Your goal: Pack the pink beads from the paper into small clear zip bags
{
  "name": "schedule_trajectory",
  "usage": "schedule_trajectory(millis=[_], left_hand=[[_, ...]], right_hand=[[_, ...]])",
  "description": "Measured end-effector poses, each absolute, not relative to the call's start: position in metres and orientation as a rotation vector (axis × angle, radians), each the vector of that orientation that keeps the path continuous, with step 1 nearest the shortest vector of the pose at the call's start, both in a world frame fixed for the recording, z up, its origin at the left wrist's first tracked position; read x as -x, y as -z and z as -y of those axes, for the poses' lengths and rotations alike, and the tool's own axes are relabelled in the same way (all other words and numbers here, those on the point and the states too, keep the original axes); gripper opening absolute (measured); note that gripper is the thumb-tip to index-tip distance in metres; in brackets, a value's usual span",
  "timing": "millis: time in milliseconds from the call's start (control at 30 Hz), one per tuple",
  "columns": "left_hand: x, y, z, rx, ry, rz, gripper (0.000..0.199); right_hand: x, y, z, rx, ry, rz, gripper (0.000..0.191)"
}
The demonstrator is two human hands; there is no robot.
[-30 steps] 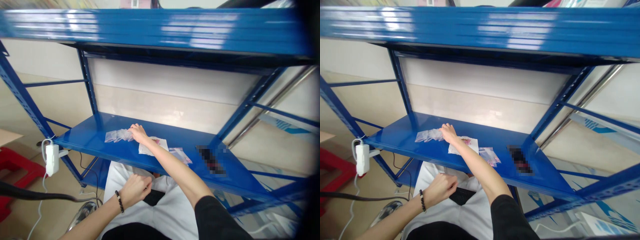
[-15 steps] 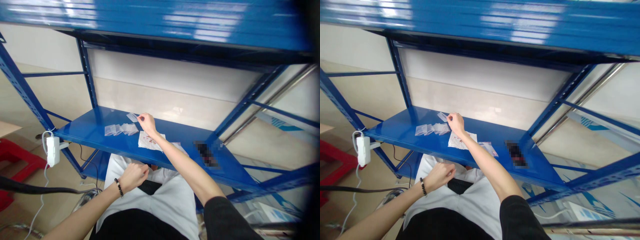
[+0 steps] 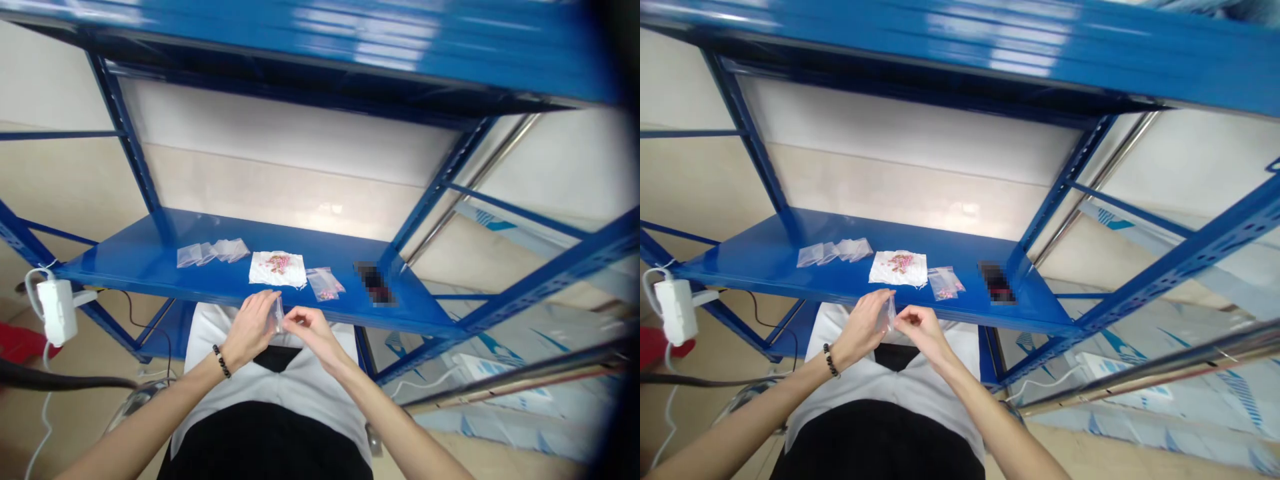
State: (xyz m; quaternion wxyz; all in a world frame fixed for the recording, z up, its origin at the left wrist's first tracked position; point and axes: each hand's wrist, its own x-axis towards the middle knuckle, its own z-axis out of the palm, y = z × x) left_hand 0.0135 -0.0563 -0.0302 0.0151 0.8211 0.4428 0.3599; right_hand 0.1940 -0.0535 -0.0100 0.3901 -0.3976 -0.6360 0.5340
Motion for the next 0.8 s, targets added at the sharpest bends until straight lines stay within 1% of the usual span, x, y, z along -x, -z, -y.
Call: schedule_trajectory(millis=[67,167,267,467,600,700,800], left_hand=[[-0.014,0.037,0.052,-2.527,-1.033,-1.375,0.055],[-0.01,0.038,0.054,-2.529,-1.003,-1.383,0.047],[-0.007,0.033,0.068,-2.544,-1.049,-1.356,0.042],[-0.005,0.028,0.087,-2.365,-1.009,-1.172,0.03],[-0.003,0.028,0.076,-2.206,-0.925,-0.994,0.021],[-0.001,0.032,0.066,-2.259,-0.824,-1.044,0.015],[0.001,0.036,0.061,-2.388,-0.73,-1.122,0.013]], right_hand=[[-0.199,0.013,0.048,1.031,-1.294,1.694,0.016],[-0.199,0.013,0.05,1.047,-1.014,1.778,0.012],[-0.199,0.008,0.066,0.927,-0.725,1.895,0.015],[-0.201,0.005,0.084,0.699,-0.323,2.14,0.022],[-0.201,0.014,0.072,0.627,-0.244,2.225,0.029],[-0.2,0.018,0.065,0.649,-0.298,2.231,0.031],[-0.195,0.021,0.069,0.703,-0.374,2.275,0.031]])
